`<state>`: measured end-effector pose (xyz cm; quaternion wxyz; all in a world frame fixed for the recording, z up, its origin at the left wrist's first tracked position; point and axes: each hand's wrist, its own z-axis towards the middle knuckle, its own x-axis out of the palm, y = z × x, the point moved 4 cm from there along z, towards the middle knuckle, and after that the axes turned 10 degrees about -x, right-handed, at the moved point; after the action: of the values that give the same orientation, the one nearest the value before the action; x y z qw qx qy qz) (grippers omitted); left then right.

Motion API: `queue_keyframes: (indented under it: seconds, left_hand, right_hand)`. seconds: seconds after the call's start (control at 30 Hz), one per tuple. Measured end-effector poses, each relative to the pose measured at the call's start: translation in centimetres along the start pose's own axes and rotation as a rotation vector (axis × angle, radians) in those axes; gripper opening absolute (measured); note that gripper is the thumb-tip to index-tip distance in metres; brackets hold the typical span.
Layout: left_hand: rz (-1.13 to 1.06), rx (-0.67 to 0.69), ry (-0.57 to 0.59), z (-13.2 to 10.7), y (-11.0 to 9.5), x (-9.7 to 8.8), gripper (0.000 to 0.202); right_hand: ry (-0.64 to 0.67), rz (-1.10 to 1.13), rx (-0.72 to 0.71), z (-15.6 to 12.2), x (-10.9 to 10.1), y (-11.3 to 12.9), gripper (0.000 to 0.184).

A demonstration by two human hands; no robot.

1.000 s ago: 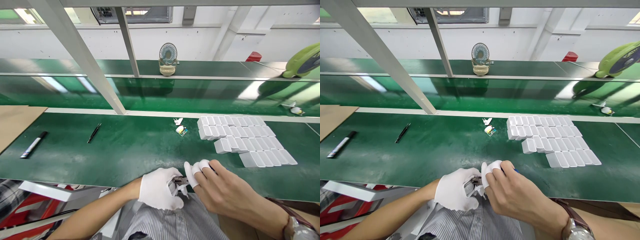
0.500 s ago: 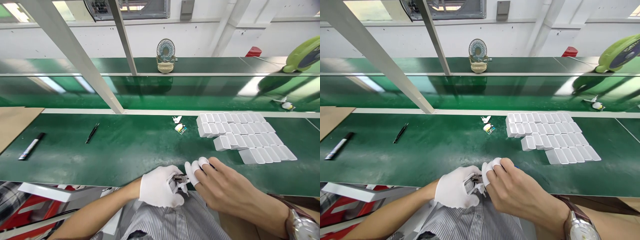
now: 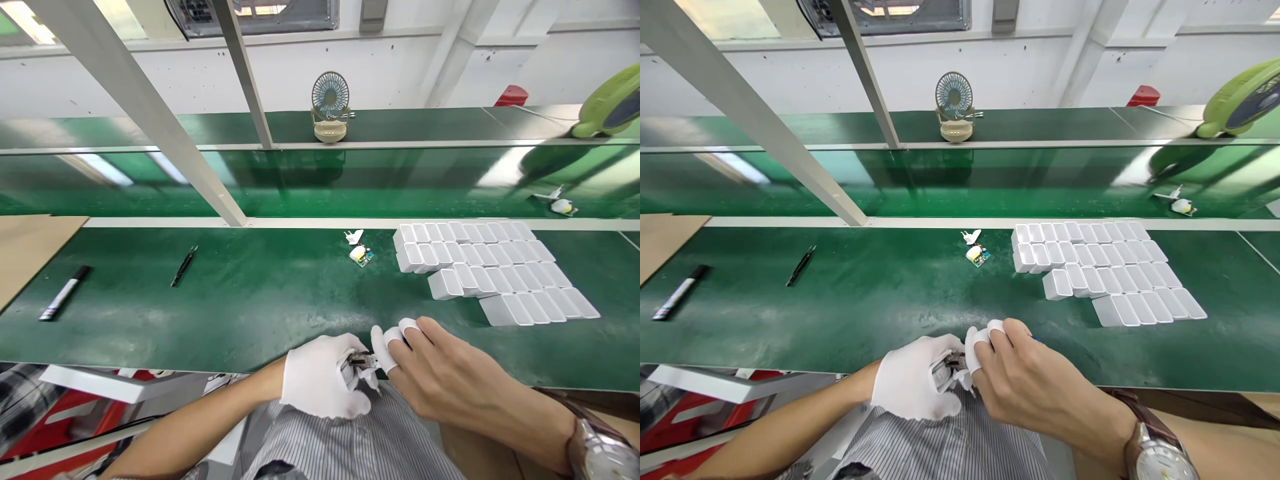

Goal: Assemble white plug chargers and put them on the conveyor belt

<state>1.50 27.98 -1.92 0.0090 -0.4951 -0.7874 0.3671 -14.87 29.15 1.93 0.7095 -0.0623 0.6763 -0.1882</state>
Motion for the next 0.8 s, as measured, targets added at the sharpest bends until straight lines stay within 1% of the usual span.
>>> queue_keyframes:
  seconds: [0.1, 0.2, 0.23, 0.37, 0.47, 0.57, 0.63, 0.7, 0.8]
  left_hand:
    - [-0.045, -0.01, 0.039, 0.2, 0.6, 0.3, 0.054]
    - [-0.117, 0.033, 0.073, 0.1, 0.9, 0.3, 0.059]
    - [-0.128, 0.046, 0.082, 0.1, 0.8, 0.2, 0.058]
    - [-0.019, 0.035, 0.067, -0.4, -0.1, -0.4, 0.053]
    - [0.056, 0.041, 0.091, -0.8, -0.9, -0.7, 0.04]
    - [0.074, 0.03, 0.101, -1.1, -1.1, -0.5, 0.033]
    - [0.073, 0.022, 0.082, -1.5, -1.0, -0.2, 0.028]
    - [0.077, 0.044, 0.049, -2.1, -1.2, 0.1, 0.021]
    - [0.117, 0.077, -0.043, -3.6, -1.6, 0.3, 0.017]
  right_hand:
    - [0.02, -0.015, -0.018, -0.2, 0.1, -0.1, 0.009]
    - [0.024, -0.015, -0.016, -0.2, -0.2, -0.3, 0.005]
    - [0.019, -0.013, -0.013, -0.2, -0.4, -0.4, 0.007]
    - [-0.019, -0.014, -0.012, 0.0, -1.0, -0.5, 0.021]
    - [0.012, -0.022, -0.009, 0.1, -1.0, -0.4, 0.02]
    - [0.051, -0.024, 0.007, 0.2, -1.0, -0.4, 0.016]
    - [0.06, -0.032, 0.014, 0.3, -1.4, -0.4, 0.013]
    - [0.058, -0.029, 0.023, 0.6, -2.1, -0.4, 0.011]
    - [0.028, -0.02, 0.043, 0.9, -3.7, 0.1, 0.007]
